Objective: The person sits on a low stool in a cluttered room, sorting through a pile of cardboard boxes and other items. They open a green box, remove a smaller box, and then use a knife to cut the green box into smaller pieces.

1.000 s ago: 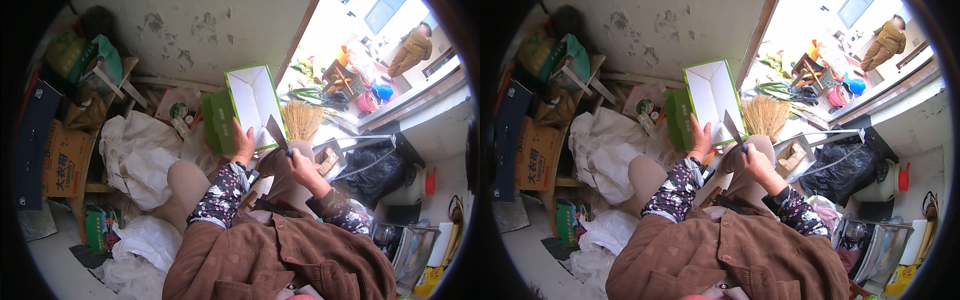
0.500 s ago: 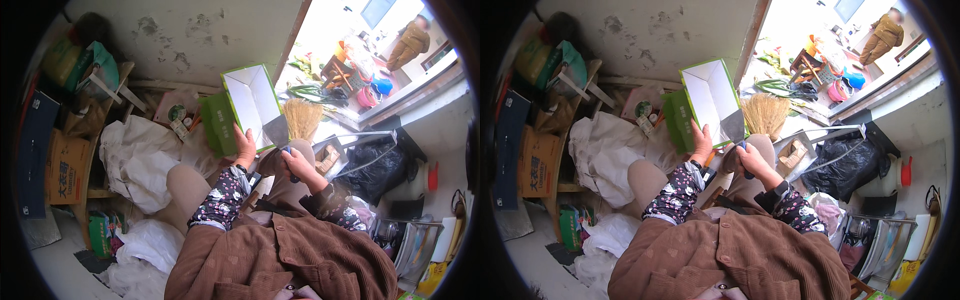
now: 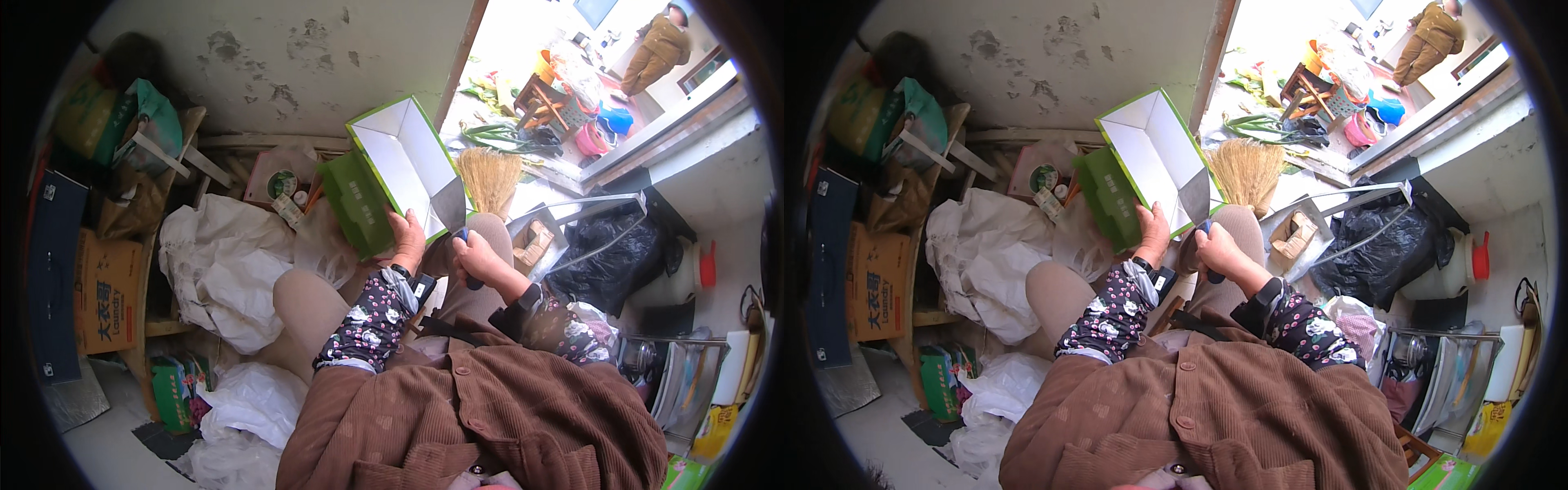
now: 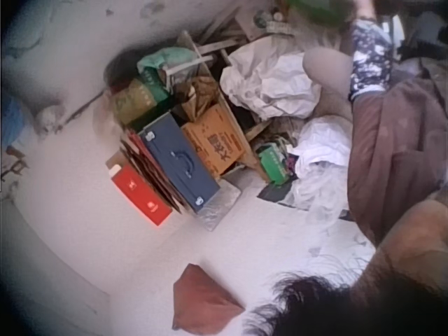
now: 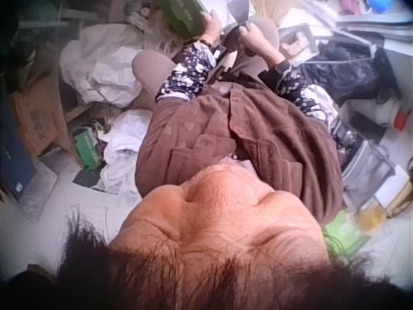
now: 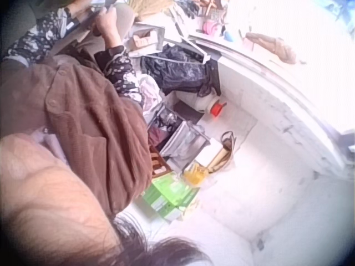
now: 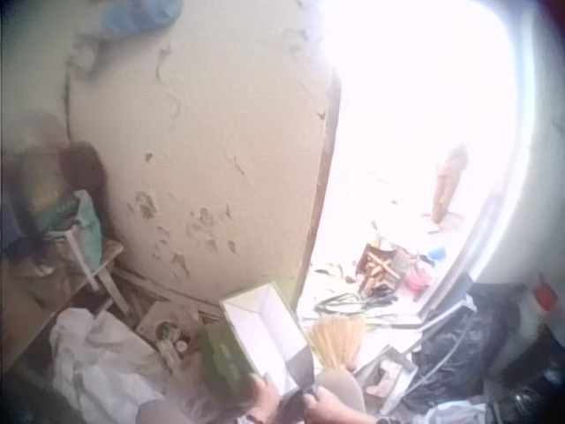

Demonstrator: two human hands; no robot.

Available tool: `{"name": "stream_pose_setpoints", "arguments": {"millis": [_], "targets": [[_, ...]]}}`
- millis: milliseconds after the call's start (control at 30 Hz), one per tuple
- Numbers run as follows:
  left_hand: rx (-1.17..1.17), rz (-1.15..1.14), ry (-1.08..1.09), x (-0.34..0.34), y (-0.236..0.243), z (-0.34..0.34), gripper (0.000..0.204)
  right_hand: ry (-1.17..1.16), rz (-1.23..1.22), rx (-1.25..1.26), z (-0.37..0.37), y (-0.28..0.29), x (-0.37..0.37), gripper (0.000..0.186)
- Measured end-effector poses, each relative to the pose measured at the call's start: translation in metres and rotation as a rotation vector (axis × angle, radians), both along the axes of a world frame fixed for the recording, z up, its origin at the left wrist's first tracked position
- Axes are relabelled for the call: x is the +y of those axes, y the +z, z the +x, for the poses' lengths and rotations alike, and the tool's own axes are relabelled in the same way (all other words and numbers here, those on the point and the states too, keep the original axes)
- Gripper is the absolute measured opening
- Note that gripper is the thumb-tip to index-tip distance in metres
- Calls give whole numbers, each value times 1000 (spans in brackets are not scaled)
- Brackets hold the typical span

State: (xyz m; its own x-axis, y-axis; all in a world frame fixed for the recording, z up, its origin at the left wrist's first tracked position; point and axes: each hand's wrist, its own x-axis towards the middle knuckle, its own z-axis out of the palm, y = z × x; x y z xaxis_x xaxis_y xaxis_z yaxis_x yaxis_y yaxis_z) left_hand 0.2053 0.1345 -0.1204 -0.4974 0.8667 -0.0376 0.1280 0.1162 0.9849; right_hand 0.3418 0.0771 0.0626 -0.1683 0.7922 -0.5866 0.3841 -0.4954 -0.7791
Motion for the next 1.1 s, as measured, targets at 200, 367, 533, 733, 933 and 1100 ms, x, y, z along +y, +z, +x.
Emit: {"name": "stream_pose_setpoints", "arguments": {"millis": [200, 367, 533, 733, 933, 1100], "targets": [[-130, -83, -7, 0, -1, 0, 71, 76, 36, -134, 2, -7, -30, 21], [-171, -102, -42, 2, -3, -8, 67, 178, 140, -252, 10, -25, -45, 24], [-190, -142, -67, 4, -10, -20, 67, 193, 13, -201, 14, -26, -61, 25], [71, -43, -7, 8, 11, -45, 67, 149, 29, 94, 27, -9, -71, 22], [860, 21, 174, 7, 61, -86, 57, -159, 790, -71, 55, -17, -8, 21], [1170, -76, 22, -27, 102, -79, 55, -118, 605, 31, 11, -62, 55, 30]]}}
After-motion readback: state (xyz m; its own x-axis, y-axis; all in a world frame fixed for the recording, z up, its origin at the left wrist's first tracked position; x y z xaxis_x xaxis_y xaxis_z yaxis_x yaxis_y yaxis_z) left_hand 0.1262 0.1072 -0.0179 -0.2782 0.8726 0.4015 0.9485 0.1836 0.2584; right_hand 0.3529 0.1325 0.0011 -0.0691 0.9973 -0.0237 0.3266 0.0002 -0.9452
